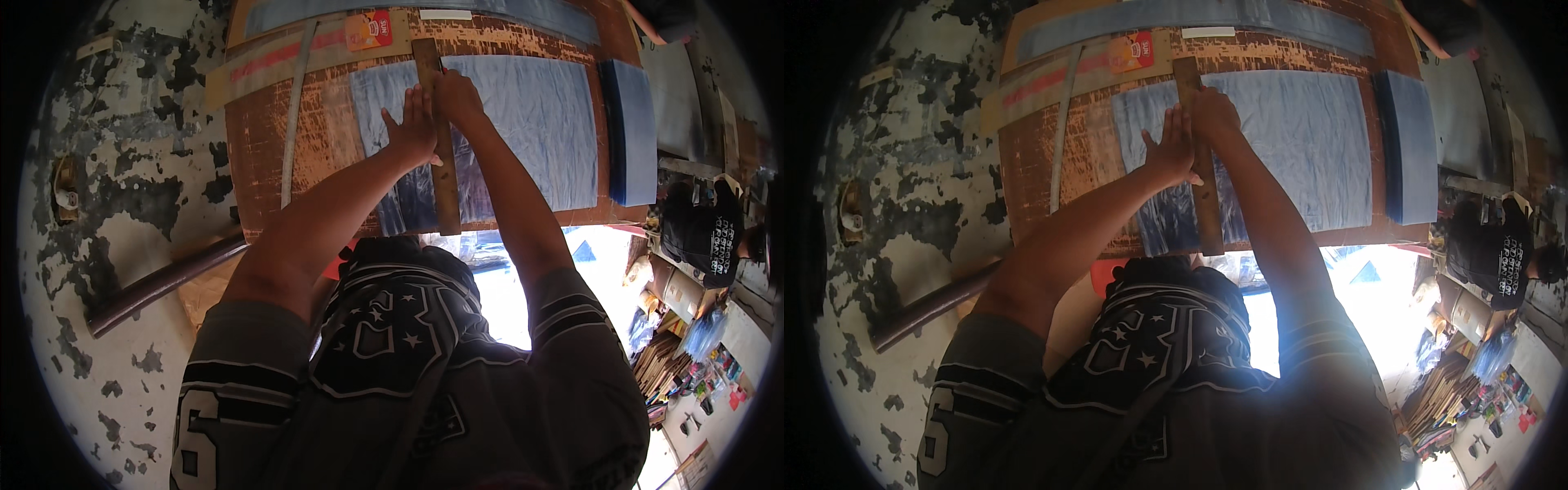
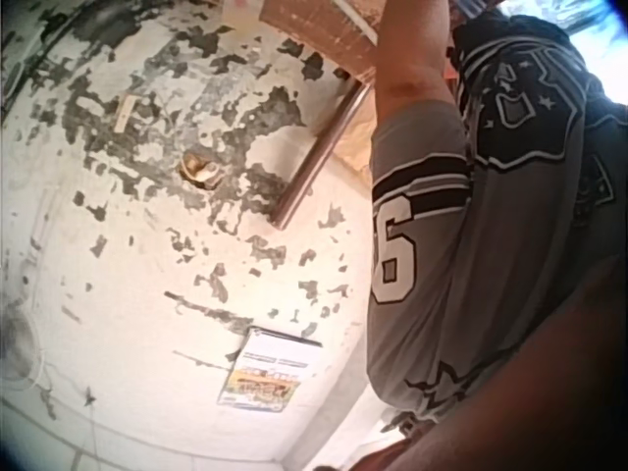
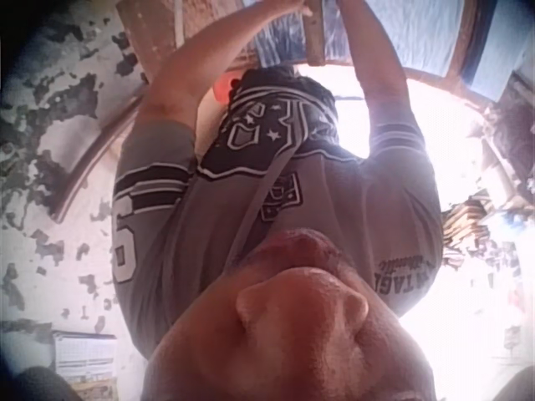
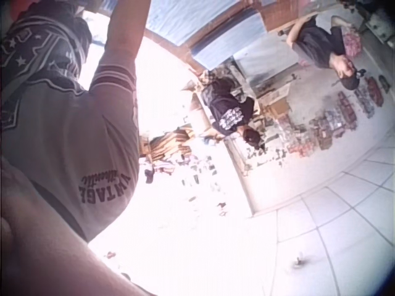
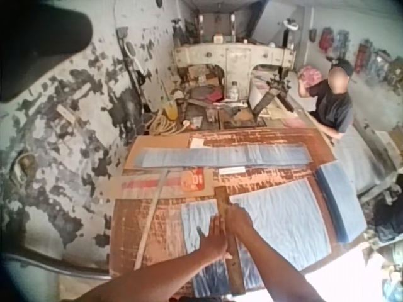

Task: The person uses a ruler and a small blade to mark and cut rectangular pieces from a large sheet of blue material on a wooden table.

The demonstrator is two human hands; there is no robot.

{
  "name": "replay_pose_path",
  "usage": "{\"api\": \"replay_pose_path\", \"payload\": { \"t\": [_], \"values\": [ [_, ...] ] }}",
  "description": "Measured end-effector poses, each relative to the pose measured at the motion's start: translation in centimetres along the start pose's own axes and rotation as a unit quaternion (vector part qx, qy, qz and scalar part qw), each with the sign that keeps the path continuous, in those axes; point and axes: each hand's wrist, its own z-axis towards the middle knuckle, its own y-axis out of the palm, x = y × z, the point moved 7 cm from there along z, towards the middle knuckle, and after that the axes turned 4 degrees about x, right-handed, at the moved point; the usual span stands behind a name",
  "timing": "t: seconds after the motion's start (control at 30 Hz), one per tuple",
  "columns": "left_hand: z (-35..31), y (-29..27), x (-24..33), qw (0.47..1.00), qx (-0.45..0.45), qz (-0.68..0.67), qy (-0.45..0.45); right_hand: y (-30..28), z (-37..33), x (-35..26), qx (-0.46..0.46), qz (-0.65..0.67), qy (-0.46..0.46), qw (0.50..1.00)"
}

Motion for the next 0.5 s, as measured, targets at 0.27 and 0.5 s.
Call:
{"api": "replay_pose_path", "payload": {
  "t": [0.27, 0.5],
  "values": [
    [1.0, 0.9, -0.3, 1.000, 0.020, -0.001, 0.003, 1.0, -1.7, 0.2, -0.067, -0.028, -0.002, 0.997],
    [1.3, 0.1, 0.7, 1.000, -0.017, 0.012, -0.001, 2.6, -12.7, 1.3, -0.019, 0.046, 0.043, 0.998]
  ]
}}
